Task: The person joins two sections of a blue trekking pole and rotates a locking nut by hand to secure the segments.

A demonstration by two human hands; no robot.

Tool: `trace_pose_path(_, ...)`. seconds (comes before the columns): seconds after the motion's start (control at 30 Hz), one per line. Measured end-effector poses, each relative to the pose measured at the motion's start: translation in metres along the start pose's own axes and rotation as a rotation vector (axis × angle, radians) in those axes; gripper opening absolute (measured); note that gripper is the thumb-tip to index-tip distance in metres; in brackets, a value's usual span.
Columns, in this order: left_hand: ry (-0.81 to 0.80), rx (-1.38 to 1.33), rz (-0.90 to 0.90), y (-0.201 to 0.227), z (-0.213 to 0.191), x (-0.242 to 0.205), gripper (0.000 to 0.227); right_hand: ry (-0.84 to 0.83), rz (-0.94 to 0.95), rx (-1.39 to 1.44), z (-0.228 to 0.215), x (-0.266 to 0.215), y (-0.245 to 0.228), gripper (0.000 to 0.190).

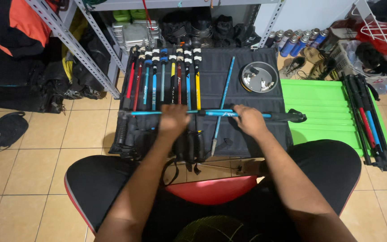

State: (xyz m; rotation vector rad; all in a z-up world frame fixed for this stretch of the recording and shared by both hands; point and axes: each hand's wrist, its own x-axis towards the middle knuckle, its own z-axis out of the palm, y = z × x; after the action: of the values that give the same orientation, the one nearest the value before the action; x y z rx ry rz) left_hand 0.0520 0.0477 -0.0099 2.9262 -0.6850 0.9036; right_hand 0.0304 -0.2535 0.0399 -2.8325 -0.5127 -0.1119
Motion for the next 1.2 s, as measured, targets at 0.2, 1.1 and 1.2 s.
trace_pose_path(0.2, 0.119, 0.216, -0.344, -0.032, -0.044, -0.006, 0.028, 0.012, 0.071, -0.018, 0.001, -0.002, 0.006, 0.024)
trace_pose_path(1.1, 0.039, -0.114, -0.088, -0.021, -0.021, -0.005, 0.035, 0.102, -0.055, 0.192, -0.045, -0.003, -0.001, 0.029)
trace_pose_path(1.2, 0.046, -0.104, -0.074, -0.026, -0.028, -0.003, 0.043, 0.08, -0.004, 0.178, -0.03, -0.005, 0.019, 0.029)
